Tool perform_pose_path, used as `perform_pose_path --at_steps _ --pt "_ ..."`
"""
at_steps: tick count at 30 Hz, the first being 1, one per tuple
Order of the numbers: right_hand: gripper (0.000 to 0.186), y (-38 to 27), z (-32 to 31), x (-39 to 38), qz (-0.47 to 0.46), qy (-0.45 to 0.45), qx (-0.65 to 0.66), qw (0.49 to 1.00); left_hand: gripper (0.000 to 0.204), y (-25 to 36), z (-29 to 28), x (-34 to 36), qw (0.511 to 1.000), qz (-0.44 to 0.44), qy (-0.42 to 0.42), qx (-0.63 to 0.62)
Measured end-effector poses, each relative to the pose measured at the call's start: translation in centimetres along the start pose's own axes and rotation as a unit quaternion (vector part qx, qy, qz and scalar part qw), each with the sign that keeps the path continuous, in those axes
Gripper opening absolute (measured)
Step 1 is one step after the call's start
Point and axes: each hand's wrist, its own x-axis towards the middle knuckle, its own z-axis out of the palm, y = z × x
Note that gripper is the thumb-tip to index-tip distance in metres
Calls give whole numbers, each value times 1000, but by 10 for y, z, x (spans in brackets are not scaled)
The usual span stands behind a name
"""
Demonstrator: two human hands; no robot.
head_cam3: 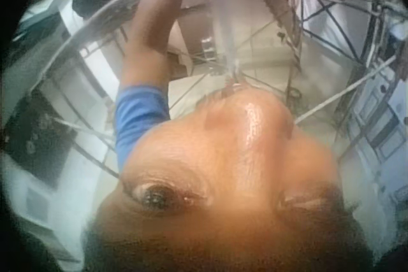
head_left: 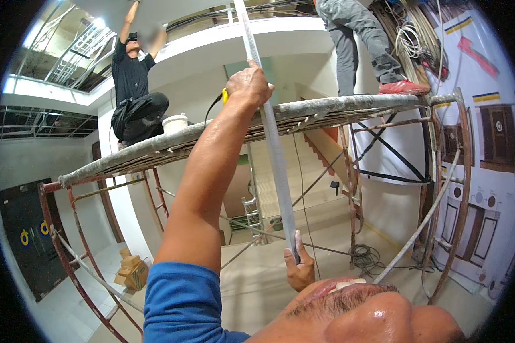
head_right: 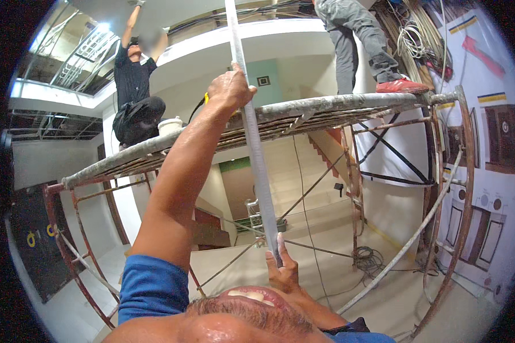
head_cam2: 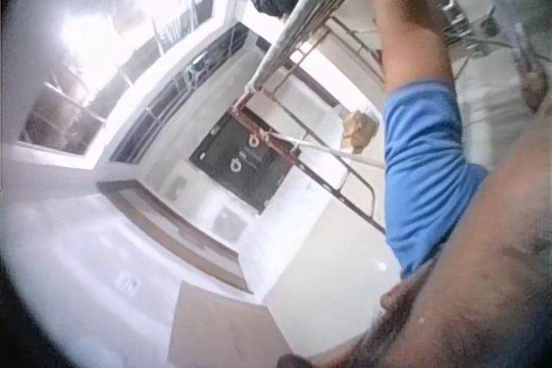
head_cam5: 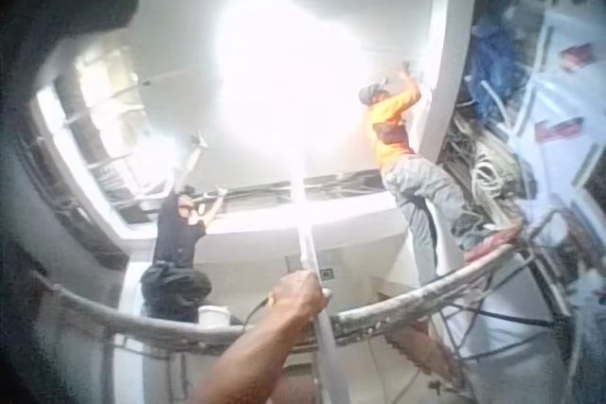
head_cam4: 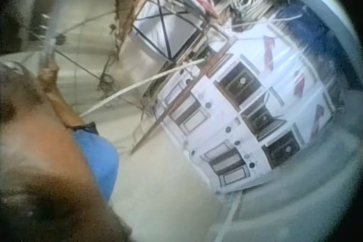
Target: The person installs ceiling tiles and a support grid by hand and using a utility knife. The person measures and cuts the metal grid, then positions and fits the tiles into the ceiling framework alongside other workers on scaffolding.
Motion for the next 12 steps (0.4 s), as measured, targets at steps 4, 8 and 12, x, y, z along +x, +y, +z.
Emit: perform_pose_path --at_steps 4,8,12 --pt "63 4 2 3 -46 18 -8 999 78 2 1 0 1000 -2 8 -6" --pt "63 5 2 3 -62 19 -8 998 80 3 -1 0 1000 -3 -3 -8" --pt "65 -2 -2 3 -8 0 5 1000 83 5 0 0 1000 0 -2 -5"
